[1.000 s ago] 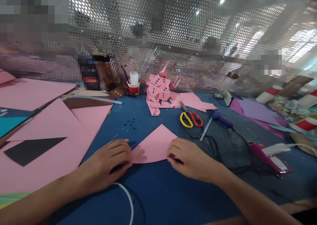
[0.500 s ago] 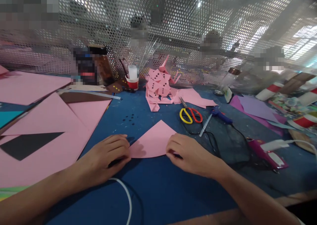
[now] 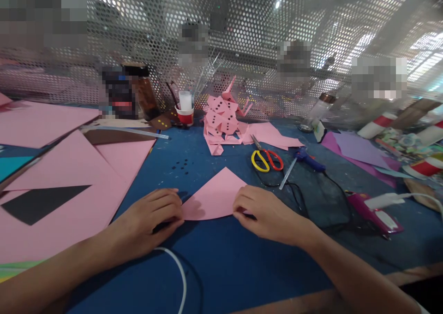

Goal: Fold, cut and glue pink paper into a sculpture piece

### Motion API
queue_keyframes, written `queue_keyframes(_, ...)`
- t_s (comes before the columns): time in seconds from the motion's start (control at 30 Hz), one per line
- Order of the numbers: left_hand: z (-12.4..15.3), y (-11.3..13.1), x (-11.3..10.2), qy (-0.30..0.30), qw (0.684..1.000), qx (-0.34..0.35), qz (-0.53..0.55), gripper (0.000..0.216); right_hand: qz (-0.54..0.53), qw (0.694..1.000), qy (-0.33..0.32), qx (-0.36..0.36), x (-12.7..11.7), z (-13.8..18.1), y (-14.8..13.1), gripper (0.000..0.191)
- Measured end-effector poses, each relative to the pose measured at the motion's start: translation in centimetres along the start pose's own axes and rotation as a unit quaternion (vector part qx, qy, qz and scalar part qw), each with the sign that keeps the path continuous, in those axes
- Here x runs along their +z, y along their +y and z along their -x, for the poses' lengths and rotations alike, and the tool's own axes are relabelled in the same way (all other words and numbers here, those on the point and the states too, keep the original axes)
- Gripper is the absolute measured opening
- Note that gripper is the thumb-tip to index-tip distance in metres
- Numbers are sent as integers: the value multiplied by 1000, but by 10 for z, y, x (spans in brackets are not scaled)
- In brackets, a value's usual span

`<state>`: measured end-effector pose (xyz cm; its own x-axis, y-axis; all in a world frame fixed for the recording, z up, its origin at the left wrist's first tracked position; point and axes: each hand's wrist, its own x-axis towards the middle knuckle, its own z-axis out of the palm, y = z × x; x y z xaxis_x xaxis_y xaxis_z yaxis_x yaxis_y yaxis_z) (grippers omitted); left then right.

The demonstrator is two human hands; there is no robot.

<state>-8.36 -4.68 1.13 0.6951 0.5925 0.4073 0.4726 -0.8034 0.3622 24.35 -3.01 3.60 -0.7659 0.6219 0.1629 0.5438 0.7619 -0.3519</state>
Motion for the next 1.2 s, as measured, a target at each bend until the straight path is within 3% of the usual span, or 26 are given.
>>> queue_keyframes(1.2, 1, 10, 3, -2, 999, -38, -13, 7, 7, 1000, -29, 3, -3, 0, -3, 12)
